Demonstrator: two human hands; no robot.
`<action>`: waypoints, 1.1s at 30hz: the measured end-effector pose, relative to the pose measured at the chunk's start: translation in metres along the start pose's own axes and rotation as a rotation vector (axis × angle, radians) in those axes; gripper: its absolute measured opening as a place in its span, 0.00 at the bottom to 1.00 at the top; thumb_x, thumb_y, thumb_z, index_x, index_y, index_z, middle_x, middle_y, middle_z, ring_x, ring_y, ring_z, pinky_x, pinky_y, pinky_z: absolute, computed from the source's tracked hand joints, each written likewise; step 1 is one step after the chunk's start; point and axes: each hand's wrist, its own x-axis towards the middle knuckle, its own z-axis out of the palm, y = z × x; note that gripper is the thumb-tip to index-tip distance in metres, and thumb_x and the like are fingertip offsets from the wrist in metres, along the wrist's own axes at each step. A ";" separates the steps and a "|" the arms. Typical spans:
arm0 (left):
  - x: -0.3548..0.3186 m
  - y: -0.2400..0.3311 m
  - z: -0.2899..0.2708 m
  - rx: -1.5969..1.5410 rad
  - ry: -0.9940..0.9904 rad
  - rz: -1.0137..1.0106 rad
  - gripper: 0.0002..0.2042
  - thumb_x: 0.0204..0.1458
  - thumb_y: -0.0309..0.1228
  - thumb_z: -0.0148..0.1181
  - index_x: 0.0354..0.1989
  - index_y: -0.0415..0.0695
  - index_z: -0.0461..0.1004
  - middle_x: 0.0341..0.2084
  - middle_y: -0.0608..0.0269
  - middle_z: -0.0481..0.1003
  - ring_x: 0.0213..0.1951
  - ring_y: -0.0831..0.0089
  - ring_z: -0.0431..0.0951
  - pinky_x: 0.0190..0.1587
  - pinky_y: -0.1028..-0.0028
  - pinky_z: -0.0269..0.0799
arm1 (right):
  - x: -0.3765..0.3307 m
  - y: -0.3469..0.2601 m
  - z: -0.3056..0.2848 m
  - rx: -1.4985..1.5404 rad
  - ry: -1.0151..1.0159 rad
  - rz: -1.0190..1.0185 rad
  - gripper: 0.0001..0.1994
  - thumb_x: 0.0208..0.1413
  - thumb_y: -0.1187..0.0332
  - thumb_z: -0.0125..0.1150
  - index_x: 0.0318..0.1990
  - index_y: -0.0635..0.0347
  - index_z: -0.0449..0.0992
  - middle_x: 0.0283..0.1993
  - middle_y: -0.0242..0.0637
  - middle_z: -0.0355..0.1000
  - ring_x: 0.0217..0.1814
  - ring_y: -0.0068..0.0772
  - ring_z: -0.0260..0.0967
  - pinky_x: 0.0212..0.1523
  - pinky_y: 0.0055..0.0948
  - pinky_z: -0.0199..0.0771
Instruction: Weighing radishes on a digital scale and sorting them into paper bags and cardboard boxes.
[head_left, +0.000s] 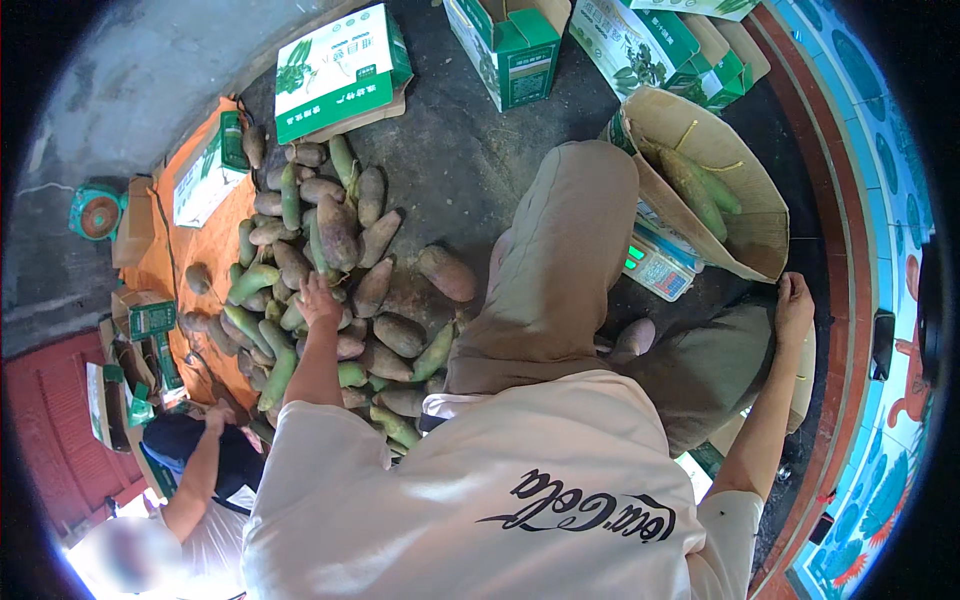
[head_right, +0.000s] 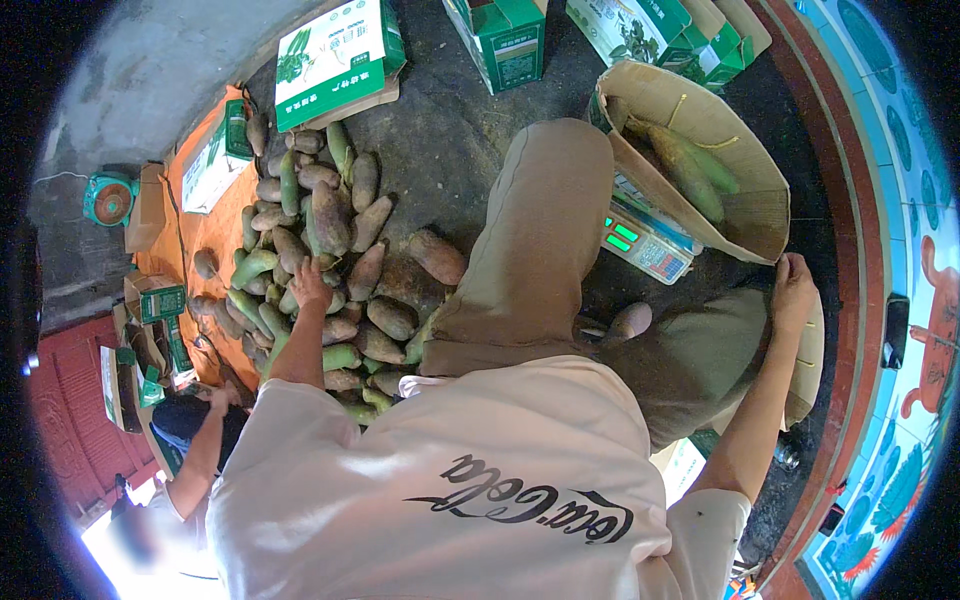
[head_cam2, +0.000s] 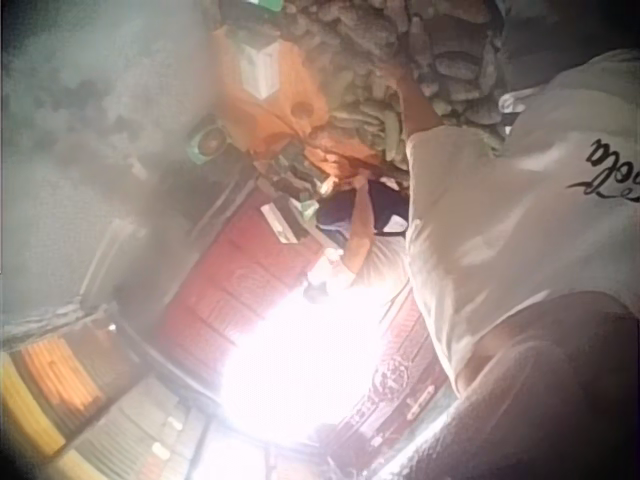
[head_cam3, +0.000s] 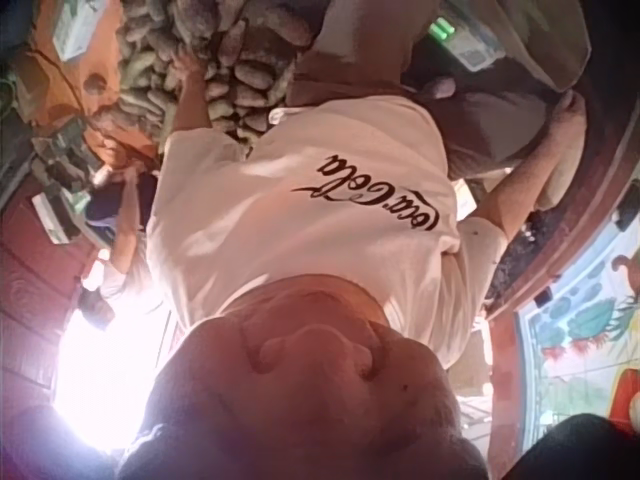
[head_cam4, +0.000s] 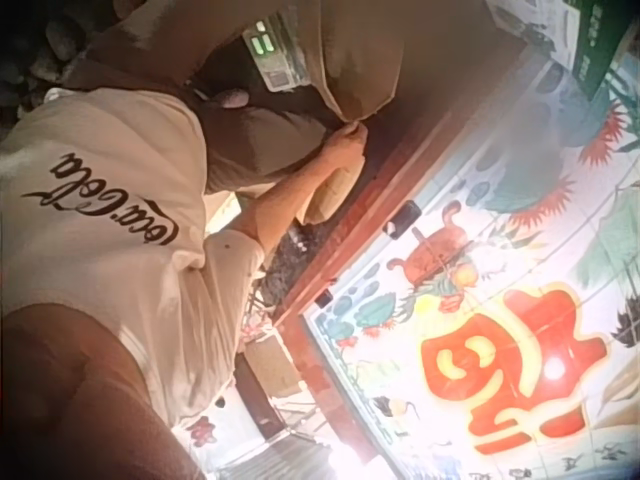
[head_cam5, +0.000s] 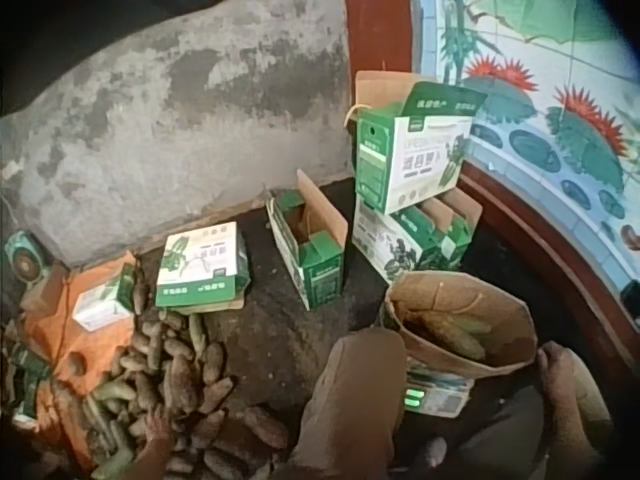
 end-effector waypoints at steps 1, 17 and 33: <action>0.007 0.001 0.002 0.104 -0.071 0.038 0.29 0.44 0.32 0.58 0.58 0.56 0.60 0.62 0.68 0.53 0.65 0.65 0.48 0.61 0.55 0.49 | 0.001 -0.001 -0.001 -0.011 -0.003 0.002 0.10 0.56 0.64 0.50 0.36 0.61 0.73 0.33 0.49 0.72 0.36 0.51 0.71 0.34 0.38 0.69; 0.011 -0.022 0.040 -0.038 -0.012 0.013 0.13 0.50 0.35 0.47 0.41 0.46 0.74 0.44 0.62 0.71 0.52 0.63 0.66 0.49 0.65 0.67 | 0.003 0.002 0.006 0.012 0.051 -0.092 0.10 0.56 0.66 0.51 0.37 0.64 0.73 0.33 0.49 0.72 0.36 0.48 0.71 0.37 0.36 0.69; -0.004 0.008 -0.058 -0.357 0.350 0.292 0.07 0.46 0.28 0.49 0.30 0.40 0.72 0.31 0.58 0.73 0.38 0.63 0.72 0.40 0.63 0.70 | 0.002 0.006 0.005 0.084 0.040 -0.024 0.09 0.56 0.65 0.51 0.37 0.61 0.73 0.33 0.49 0.72 0.36 0.50 0.70 0.36 0.36 0.69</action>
